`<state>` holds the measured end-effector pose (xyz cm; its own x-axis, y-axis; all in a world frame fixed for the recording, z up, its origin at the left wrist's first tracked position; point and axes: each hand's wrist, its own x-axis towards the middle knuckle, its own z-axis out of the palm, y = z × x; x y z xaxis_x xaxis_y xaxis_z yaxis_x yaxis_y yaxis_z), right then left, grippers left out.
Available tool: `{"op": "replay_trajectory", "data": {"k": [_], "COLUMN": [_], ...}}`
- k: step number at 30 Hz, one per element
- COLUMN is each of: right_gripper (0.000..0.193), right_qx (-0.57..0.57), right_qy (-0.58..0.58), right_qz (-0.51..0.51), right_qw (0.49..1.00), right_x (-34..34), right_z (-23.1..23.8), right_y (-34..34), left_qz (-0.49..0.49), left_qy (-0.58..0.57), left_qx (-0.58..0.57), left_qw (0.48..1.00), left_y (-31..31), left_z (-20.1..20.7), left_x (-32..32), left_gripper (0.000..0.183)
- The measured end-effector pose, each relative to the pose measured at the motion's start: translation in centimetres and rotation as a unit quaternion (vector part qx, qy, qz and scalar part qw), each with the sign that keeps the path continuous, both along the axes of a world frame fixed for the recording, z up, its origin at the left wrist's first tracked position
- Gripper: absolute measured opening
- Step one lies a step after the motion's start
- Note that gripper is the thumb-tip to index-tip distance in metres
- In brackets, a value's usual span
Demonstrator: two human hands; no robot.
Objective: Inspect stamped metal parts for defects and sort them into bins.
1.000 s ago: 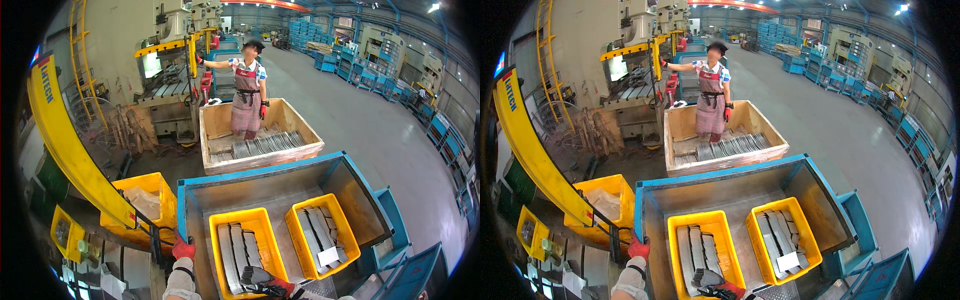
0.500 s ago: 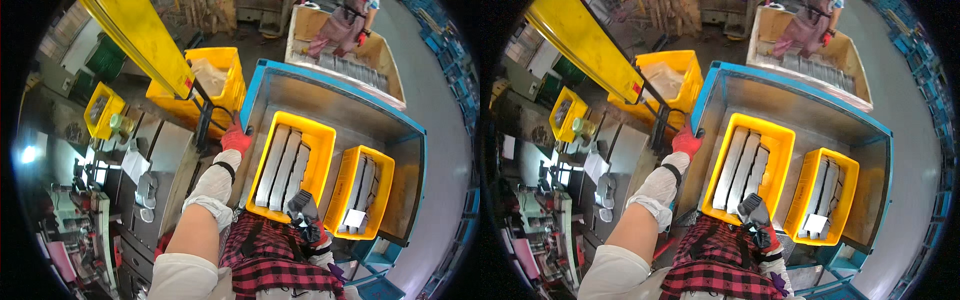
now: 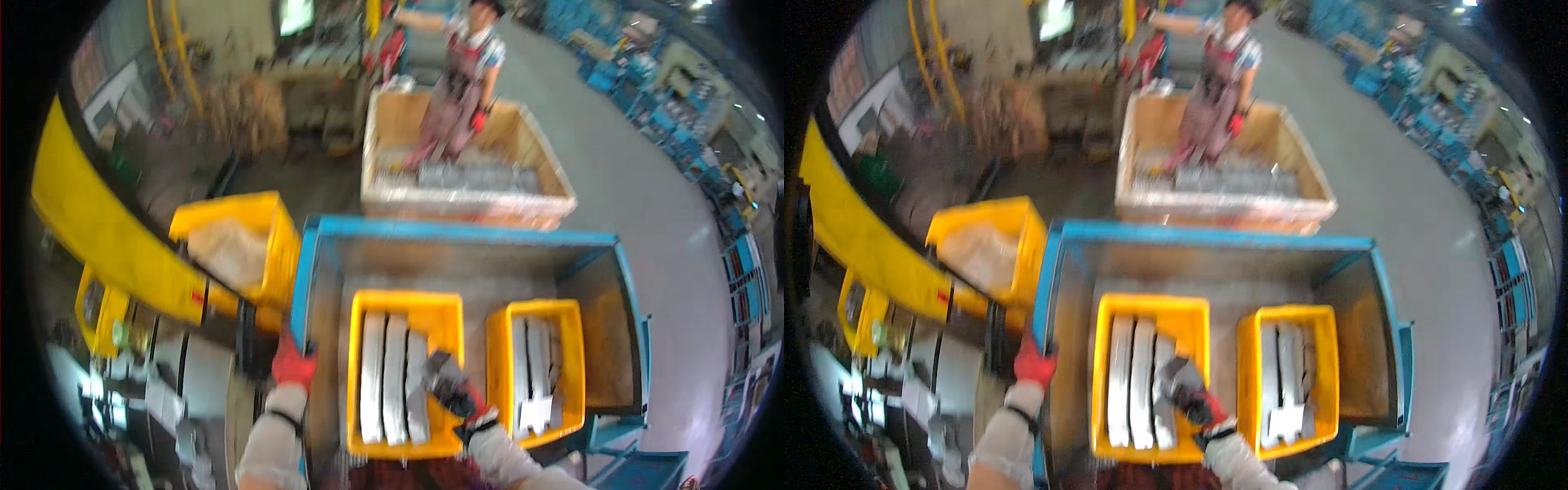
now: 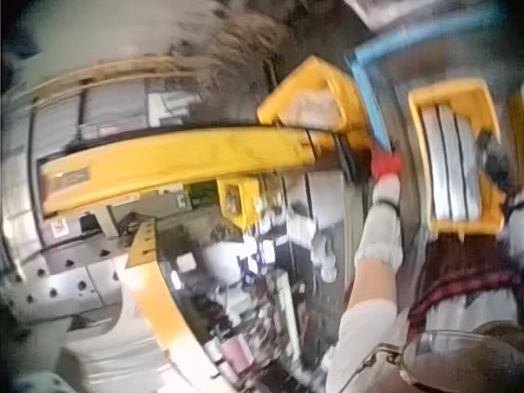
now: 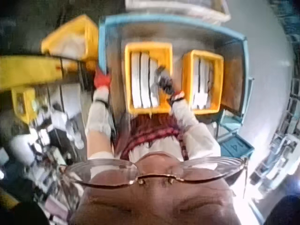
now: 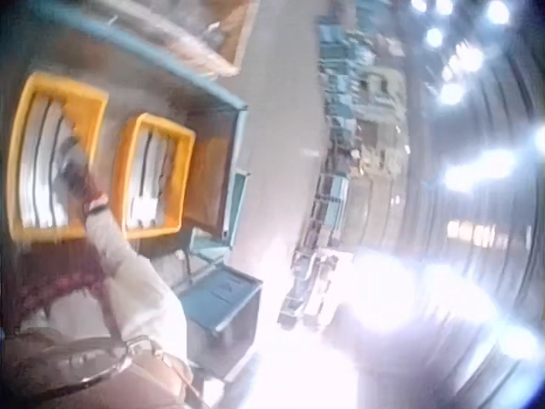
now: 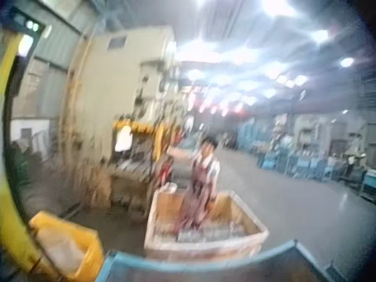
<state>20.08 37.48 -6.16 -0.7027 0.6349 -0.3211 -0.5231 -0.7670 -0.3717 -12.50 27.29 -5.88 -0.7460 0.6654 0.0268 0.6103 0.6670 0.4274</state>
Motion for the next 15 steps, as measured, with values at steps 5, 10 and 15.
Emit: {"op": "replay_trajectory", "data": {"k": [5,10,15], "right_gripper": [0.054,0.052,0.05], "right_qx": [0.254,0.333,0.37], "right_qy": [-0.022,-0.057,-0.054], "right_qz": [0.15,0.175,0.201], "right_qw": [0.955,0.925,0.905], "right_x": [0.7,1.2,0.6], "right_z": [-1.1,-1.4,-1.2], "right_y": [-2.6,-4.2,-4.3], "left_qz": [0.018,0.013,0.018], "left_qy": [-0.02,-0.017,-0.007], "left_qx": [-0.049,-0.057,-0.044], "left_qw": [0.998,0.998,0.999], "left_y": [0.0,0.7,-0.1], "left_z": [2.2,1.2,1.1], "left_x": [1.3,1.6,0.8], "left_gripper": [0.087,0.086,0.087]}}
